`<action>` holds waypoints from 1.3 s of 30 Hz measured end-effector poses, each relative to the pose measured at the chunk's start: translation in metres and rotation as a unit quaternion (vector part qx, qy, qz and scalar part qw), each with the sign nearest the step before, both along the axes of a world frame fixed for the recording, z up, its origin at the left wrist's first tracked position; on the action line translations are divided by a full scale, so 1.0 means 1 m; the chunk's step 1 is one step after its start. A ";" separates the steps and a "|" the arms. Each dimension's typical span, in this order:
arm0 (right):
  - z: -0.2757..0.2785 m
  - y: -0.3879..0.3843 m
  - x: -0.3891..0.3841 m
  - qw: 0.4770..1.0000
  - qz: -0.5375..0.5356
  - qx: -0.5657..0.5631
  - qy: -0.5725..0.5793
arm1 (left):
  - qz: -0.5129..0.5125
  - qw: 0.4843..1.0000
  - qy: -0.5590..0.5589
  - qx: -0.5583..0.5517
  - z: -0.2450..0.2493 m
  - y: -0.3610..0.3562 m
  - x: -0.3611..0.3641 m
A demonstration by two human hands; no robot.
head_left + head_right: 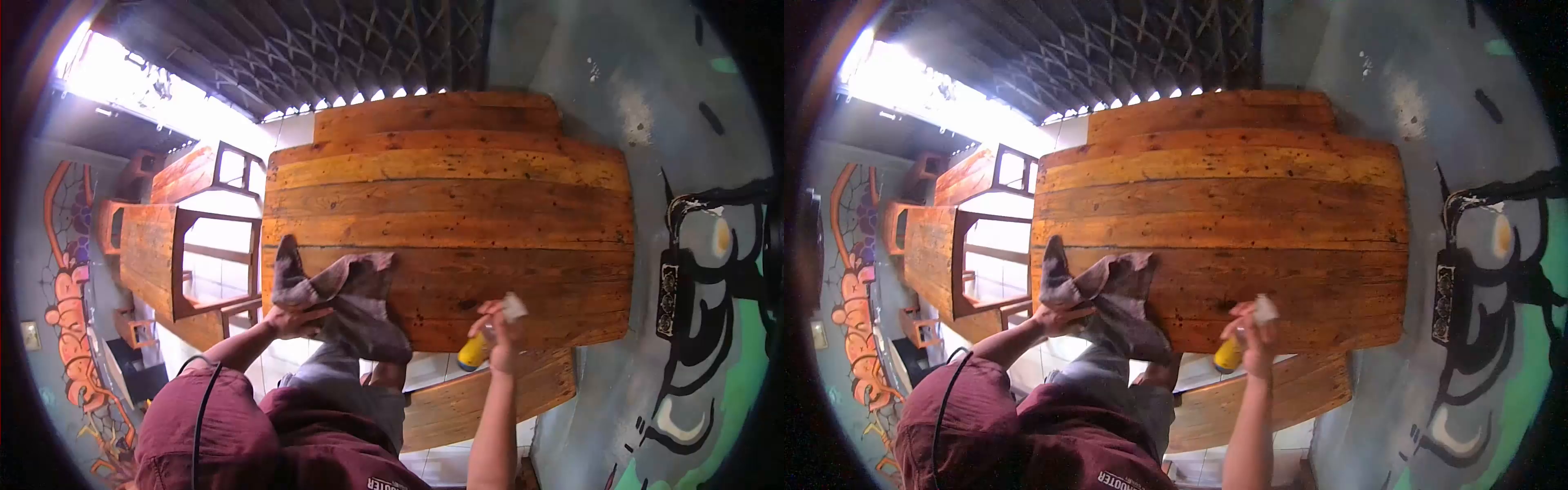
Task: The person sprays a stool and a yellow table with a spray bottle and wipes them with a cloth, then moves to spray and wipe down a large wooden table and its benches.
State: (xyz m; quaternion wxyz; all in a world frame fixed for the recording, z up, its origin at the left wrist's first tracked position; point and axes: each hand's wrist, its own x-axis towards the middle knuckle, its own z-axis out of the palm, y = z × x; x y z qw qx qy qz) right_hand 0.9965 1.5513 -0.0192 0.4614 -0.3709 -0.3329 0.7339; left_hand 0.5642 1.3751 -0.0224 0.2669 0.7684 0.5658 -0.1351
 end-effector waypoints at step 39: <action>0.024 -0.037 -0.004 0.925 -0.375 -0.062 0.011 | 0.138 0.939 -0.036 0.314 -0.068 0.275 -0.021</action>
